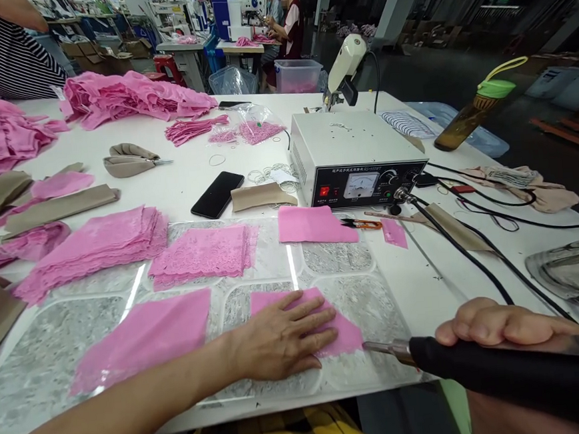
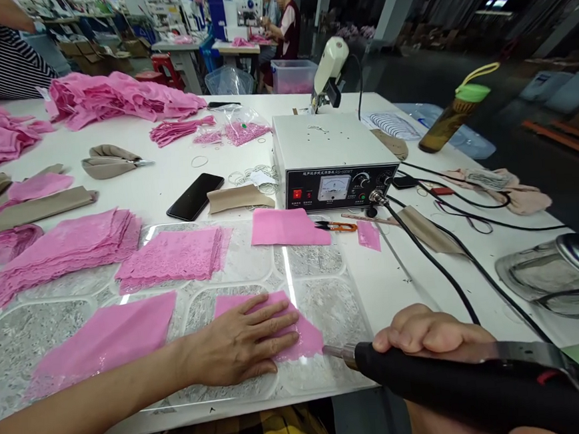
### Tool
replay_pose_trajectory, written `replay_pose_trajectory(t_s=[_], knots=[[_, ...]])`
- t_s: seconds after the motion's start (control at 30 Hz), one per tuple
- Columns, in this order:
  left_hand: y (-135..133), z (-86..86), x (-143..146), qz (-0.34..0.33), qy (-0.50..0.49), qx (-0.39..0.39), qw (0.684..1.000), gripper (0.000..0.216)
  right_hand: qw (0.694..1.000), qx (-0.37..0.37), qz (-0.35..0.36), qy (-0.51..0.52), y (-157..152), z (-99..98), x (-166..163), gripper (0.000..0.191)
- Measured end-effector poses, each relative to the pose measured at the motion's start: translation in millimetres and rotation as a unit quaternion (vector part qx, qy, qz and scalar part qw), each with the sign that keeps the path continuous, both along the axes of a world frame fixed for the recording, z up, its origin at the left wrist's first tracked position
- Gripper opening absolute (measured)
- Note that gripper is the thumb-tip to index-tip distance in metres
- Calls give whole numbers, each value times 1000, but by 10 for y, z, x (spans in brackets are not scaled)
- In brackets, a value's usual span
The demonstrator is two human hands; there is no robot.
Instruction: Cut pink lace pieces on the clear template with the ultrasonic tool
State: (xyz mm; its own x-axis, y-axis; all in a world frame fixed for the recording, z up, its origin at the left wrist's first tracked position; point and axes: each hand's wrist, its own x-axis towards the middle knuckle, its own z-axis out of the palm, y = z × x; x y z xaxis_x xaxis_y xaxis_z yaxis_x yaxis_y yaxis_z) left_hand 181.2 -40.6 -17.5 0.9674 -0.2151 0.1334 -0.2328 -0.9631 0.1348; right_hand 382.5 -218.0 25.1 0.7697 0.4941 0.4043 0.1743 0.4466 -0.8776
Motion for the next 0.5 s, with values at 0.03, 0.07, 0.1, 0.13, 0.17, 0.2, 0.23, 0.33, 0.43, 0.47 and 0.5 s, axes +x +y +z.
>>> replay_pose_trajectory(t_s=[0.03,0.07,0.1,0.13,0.17,0.2,0.23,0.33,0.43,0.47,0.5], knots=[[-1,3,3,-1,0,0,1000,47,1000,2,6,-10,11,11,-11,45],[-2,4,5,-1,0,0,1000,47,1000,2,10,-16,20,25,-25,44],[-4,3,7,0,2,-2,1000,47,1000,-1,11,-14,27,40,-40,44],[-5,1,7,0,4,-4,1000,47,1000,-5,6,-7,32,54,-53,45],[-5,-3,5,1,8,-8,1000,47,1000,-5,-3,-2,34,64,-59,49],[-3,-6,1,2,13,-13,1000,48,1000,-4,-11,-2,33,71,-56,53],[1,-7,-5,2,20,-20,1000,48,1000,1,-16,-10,29,71,-41,57],[19,30,-25,3,47,-51,998,53,999,21,-4,-50,6,49,49,64],[4,176,11,20,53,-105,993,56,998,34,12,-58,6,41,113,67],[-17,253,49,26,42,-133,990,57,997,36,27,-54,22,53,110,68],[-47,340,102,30,30,-164,986,58,997,42,50,-43,49,74,92,69]])
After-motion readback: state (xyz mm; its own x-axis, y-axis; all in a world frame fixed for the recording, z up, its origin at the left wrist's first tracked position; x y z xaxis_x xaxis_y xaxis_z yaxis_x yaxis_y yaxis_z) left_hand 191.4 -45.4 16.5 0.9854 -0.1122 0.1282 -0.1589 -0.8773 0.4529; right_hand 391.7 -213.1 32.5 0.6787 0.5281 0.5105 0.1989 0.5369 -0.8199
